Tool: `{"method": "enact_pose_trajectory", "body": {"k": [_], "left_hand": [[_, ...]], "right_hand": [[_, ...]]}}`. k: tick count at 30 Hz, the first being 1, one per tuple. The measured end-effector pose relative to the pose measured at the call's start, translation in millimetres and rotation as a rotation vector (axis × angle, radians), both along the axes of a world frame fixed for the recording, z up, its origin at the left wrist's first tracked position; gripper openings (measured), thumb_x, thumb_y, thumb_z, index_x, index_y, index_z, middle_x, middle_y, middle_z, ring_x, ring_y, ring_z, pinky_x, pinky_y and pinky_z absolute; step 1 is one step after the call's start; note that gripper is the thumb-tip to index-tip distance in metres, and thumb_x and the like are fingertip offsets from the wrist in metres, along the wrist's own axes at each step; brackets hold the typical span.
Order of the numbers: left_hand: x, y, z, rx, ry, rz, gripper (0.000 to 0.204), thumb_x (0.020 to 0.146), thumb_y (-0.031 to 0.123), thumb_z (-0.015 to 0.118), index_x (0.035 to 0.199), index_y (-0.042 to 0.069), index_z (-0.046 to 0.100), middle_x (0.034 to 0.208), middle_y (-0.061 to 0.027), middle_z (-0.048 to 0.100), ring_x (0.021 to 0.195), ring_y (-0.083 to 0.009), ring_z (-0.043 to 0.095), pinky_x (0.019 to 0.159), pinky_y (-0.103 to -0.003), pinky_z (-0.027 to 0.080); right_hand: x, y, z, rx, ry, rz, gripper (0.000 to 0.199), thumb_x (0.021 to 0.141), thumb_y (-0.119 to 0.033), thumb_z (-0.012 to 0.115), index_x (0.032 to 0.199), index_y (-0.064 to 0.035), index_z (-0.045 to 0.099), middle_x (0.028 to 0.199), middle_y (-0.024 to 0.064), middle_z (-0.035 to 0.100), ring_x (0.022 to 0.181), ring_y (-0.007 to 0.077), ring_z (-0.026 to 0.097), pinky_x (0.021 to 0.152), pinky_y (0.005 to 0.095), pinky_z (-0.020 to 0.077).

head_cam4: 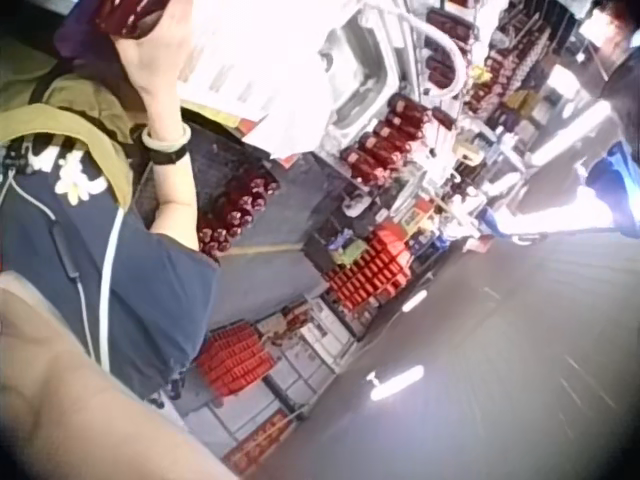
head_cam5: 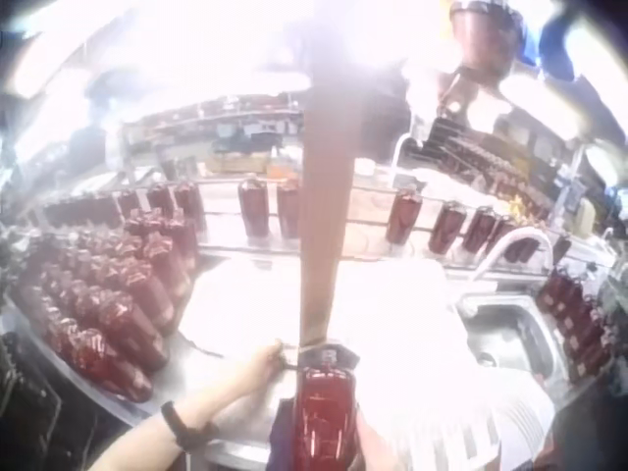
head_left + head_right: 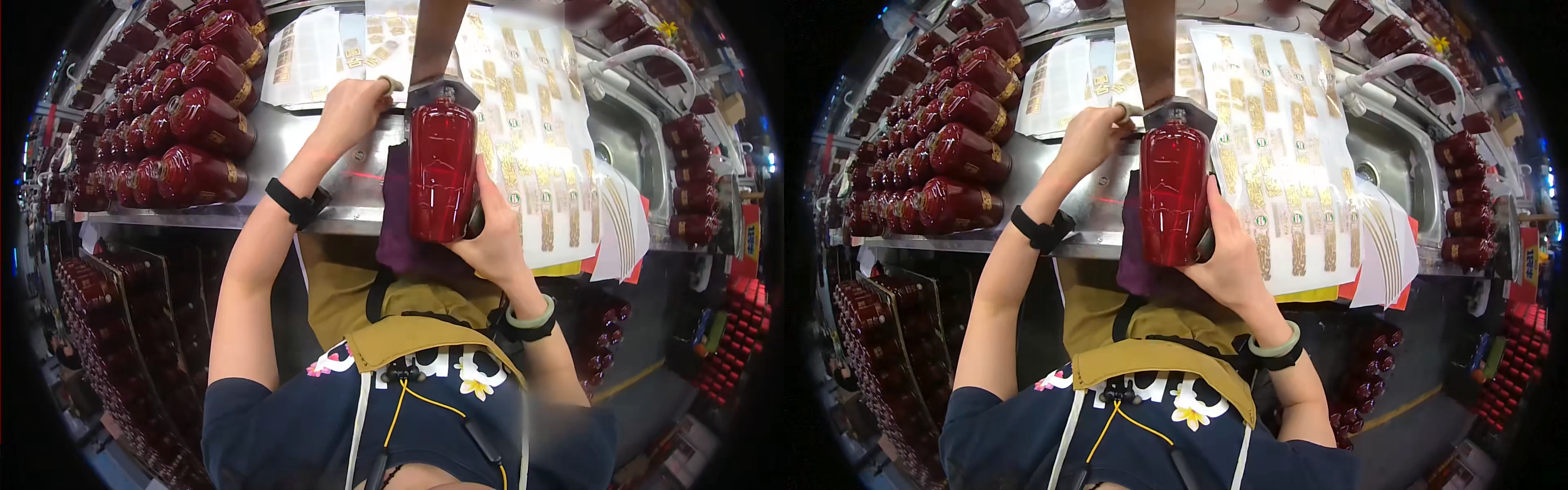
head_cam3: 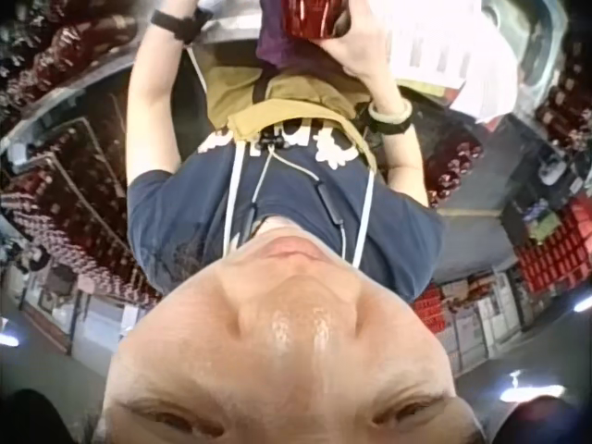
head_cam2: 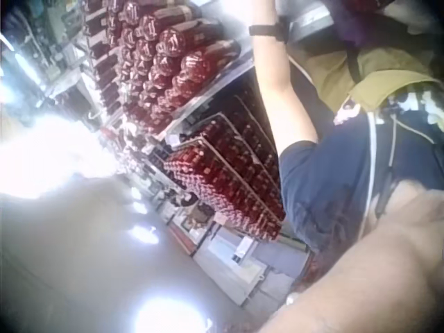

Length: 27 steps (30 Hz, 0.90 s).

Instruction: Applying labels and decorative bands to glass bottles in a manufacturing setting.

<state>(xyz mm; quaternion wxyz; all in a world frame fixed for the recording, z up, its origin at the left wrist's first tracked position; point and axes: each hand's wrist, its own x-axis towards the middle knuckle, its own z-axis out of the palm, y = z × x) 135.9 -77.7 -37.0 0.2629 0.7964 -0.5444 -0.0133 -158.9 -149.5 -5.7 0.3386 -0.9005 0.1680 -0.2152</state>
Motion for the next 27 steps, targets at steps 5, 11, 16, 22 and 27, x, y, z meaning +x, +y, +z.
{"method": "enact_pose_trajectory", "body": {"k": [5, 11, 16, 22, 27], "left_hand": [[4.2, 12.7, -0.8, -0.216, -0.011, 0.17, 0.014, 0.09, 0.013, 0.07, 0.103, 0.008, 0.075, 0.086, -0.0129, 0.075, 0.082, -0.0353, 0.072, 0.072, -0.044, 0.055], [-87.9, 26.2, 69.4, -0.742, 0.118, 0.078, 0.03, 0.081, -0.005, 0.078, 0.109, 0.006, 0.077, 0.098, -0.0085, 0.079, 0.092, -0.0213, 0.076, 0.088, -0.033, 0.056], [-122.9, 36.5, 52.3, -0.585, -0.089, -0.111, 0.024, 0.079, 0.002, 0.082, 0.102, 0.006, 0.077, 0.098, -0.0054, 0.078, 0.096, -0.0236, 0.073, 0.092, -0.04, 0.055], [-139.2, 53.9, 60.3, -0.497, 0.035, -0.18, 0.034, 0.081, 0.018, 0.085, 0.11, 0.003, 0.076, 0.102, -0.0062, 0.078, 0.104, -0.0242, 0.074, 0.108, -0.05, 0.047], [-146.4, 64.2, 47.5, -0.524, 0.249, -0.142, 0.03, 0.1, 0.013, 0.06, 0.122, 0.0, 0.074, 0.114, -0.0155, 0.077, 0.122, -0.0323, 0.068, 0.117, -0.049, 0.037]], "right_hand": [[0.5, -2.6, -5.9, 0.176, 0.022, 0.069, 0.119, 0.065, -0.025, 0.097, 0.157, 0.0088, 0.029, 0.142, 0.0279, 0.055, 0.126, 0.0395, 0.061, 0.101, 0.0419, 0.0518], [-12.6, -43.8, 13.8, 0.538, 0.048, 0.104, 0.087, 0.074, -0.019, 0.092, 0.149, -0.0024, 0.051, 0.127, 0.0048, 0.064, 0.076, 0.0074, 0.047, 0.068, 0.0235, 0.0426], [23.9, -51.8, 21.5, 0.665, -0.115, -0.049, 0.051, 0.091, -0.014, 0.079, 0.137, -0.0023, 0.062, 0.096, -0.0041, 0.062, 0.069, 0.0014, 0.039, 0.062, 0.02, 0.0353], [64.2, -55.0, 24.7, 0.575, -0.077, -0.117, 0.042, 0.09, -0.025, 0.082, 0.122, -0.0015, 0.068, 0.074, -0.0065, 0.048, 0.068, 0.0036, 0.041, 0.06, 0.0223, 0.0344], [74.7, -60.1, 17.2, 0.597, -0.073, -0.149, 0.046, 0.086, -0.03, 0.085, 0.115, 0.0016, 0.068, 0.075, -0.0065, 0.046, 0.069, 0.0047, 0.042, 0.06, 0.0223, 0.0352]]}}
